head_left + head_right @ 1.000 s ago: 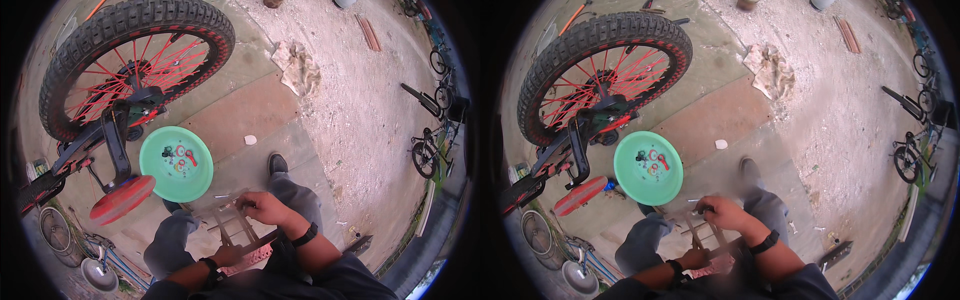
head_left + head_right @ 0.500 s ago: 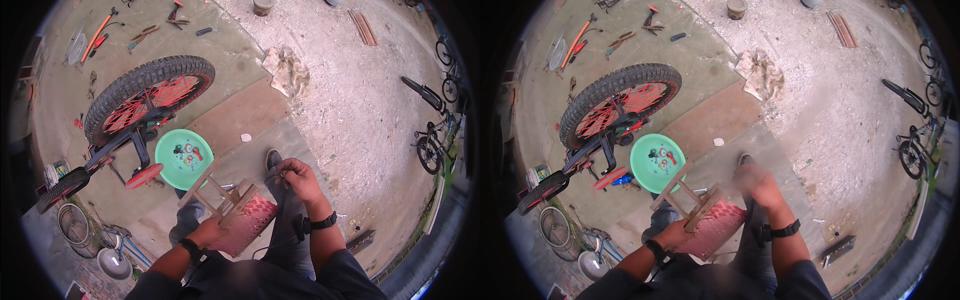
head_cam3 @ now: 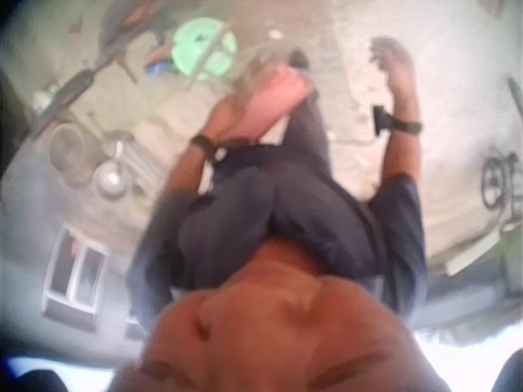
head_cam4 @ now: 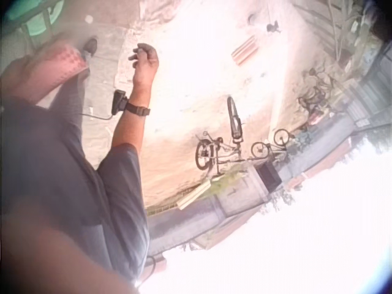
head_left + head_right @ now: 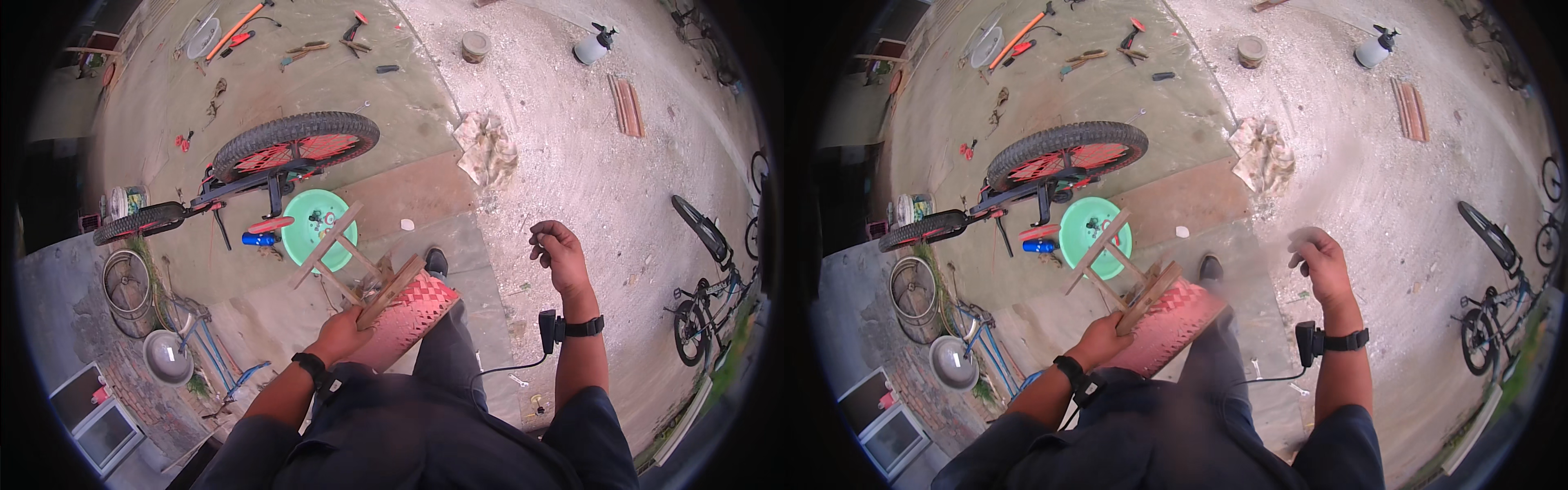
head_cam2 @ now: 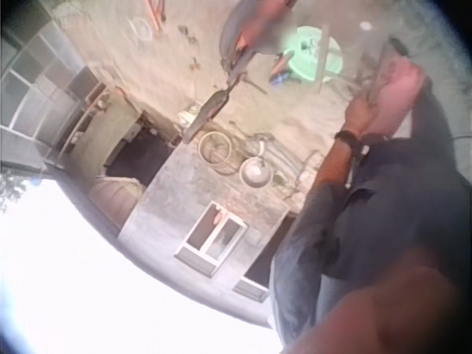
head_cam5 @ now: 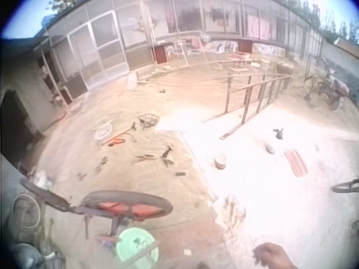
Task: The person installs training wheels on a bicycle by attaching a black bracket to the rear axle, inserting a bolt, and tightening it with a wrench. They repeat the process on the opposite side, securing both training wheels to the bike frame.
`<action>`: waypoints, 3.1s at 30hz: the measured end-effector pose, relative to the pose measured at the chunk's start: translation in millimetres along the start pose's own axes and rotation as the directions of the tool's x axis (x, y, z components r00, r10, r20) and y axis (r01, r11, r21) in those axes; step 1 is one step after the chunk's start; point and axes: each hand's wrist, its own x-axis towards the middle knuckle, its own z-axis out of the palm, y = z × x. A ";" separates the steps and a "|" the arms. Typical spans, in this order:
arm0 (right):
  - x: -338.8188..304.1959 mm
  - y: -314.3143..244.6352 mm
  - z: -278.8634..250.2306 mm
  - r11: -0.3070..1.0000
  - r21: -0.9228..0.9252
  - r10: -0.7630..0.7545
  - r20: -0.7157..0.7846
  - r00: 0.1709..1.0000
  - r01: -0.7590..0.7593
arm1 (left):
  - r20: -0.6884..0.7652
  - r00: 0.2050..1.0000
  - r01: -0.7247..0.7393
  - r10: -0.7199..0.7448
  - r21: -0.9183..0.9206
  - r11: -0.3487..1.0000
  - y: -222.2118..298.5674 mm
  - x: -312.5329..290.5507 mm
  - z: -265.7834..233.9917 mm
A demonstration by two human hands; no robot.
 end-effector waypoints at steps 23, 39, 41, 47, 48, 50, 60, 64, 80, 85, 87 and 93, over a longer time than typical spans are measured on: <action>-106.5 49.9 0.2 0.941 -0.182 0.300 0.059 0.952 -0.285 | -0.261 0.832 0.049 -0.490 -0.845 0.533 -97.9 -129.9 28.6; 84.0 -109.5 -106.3 0.876 -0.378 0.331 0.021 0.943 -0.299 | -0.264 0.395 0.169 -0.880 -0.921 0.352 -64.9 -204.8 65.0; 115.6 -143.4 -100.0 0.880 -0.395 0.311 0.056 0.949 -0.265 | -0.336 0.409 0.347 -0.848 -0.802 0.485 -60.9 -204.7 80.5; 205.5 -214.8 -23.8 0.873 -0.457 0.299 0.226 0.927 -0.170 | -0.152 0.514 0.485 -0.844 -0.760 0.432 -20.8 -170.2 101.1; 216.3 -223.7 -6.7 0.865 -0.478 0.307 0.257 0.916 -0.156 | -0.066 0.519 0.460 -0.852 -0.819 0.343 -9.2 -160.0 95.5; 236.4 -239.7 26.5 0.825 -0.544 0.351 0.282 0.893 -0.153 | 0.009 0.543 0.481 -0.839 -0.823 0.303 12.3 -133.7 76.5; 302.8 -279.6 142.3 0.266 -0.956 0.745 0.285 0.603 0.123 | 0.191 0.611 0.517 -0.768 -0.832 0.204 79.4 -52.8 44.9; 320.3 -311.1 163.5 0.051 -0.876 0.737 0.357 0.574 0.480 | 0.335 0.557 0.511 -0.760 -0.860 -0.004 106.0 -45.2 47.7; 511.3 -427.3 224.5 0.026 -0.678 0.934 0.278 0.223 0.735 | 0.562 0.360 0.359 -0.745 -0.820 -0.445 344.4 84.5 -27.3; 534.9 -444.6 231.1 -0.020 -0.669 0.966 0.178 0.187 0.743 | 0.504 0.386 0.409 -0.773 -0.844 -0.346 397.2 113.7 -65.5; 540.3 -442.8 237.5 -0.002 -0.619 0.969 0.191 0.154 0.786 | 0.415 0.418 0.414 -0.808 -0.879 -0.237 411.2 119.3 -94.0; 547.2 -435.2 268.6 -0.037 -0.475 0.980 0.153 0.124 0.879 | 0.502 0.467 0.451 -0.728 -0.843 -0.292 397.6 133.9 -134.2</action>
